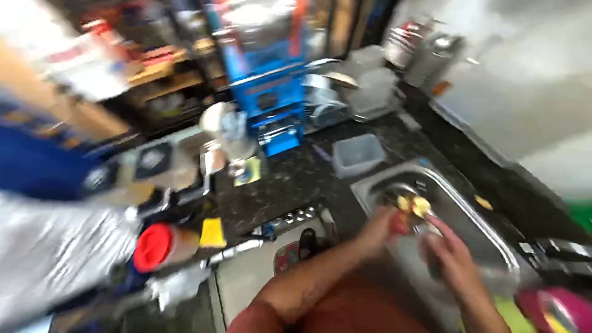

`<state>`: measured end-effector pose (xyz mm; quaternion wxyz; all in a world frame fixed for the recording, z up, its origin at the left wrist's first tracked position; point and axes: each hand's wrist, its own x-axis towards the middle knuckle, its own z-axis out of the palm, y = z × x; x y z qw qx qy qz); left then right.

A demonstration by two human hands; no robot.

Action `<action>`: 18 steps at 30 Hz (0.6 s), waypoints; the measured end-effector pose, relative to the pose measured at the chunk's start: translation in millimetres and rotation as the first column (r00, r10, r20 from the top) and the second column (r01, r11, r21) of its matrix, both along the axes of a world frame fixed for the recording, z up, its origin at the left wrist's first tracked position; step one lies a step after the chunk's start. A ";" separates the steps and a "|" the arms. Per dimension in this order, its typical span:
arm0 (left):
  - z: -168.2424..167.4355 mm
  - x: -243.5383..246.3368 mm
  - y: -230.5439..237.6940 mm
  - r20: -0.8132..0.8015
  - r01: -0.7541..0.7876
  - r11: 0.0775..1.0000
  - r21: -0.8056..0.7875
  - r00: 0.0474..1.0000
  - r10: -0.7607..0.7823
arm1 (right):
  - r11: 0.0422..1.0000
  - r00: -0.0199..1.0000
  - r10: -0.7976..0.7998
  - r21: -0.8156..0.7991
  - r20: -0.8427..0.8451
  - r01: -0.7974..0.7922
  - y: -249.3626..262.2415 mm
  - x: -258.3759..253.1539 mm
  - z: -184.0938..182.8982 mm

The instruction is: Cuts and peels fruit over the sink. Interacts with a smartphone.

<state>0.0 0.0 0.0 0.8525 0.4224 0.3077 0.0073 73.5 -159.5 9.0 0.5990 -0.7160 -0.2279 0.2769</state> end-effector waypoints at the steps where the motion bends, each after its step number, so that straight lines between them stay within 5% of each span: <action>1: 0.2 0.2 -1.4 0.001 -0.011 0.999 0.034 1.000 0.010 | 1.000 0.999 0.012 -0.003 0.031 -0.012 1.6 -3.1 3.7; 9: -17.3 -0.3 -16.7 0.159 -0.101 0.976 0.191 0.985 0.071 | 0.978 0.989 0.144 -0.155 0.030 -0.138 -11.0 -3.9 3.7; 18: -8.1 3.3 -22.8 0.139 -0.061 0.959 0.275 0.990 0.023 | 0.940 0.948 0.318 -0.144 0.037 -0.309 -31.1 16.6 4.3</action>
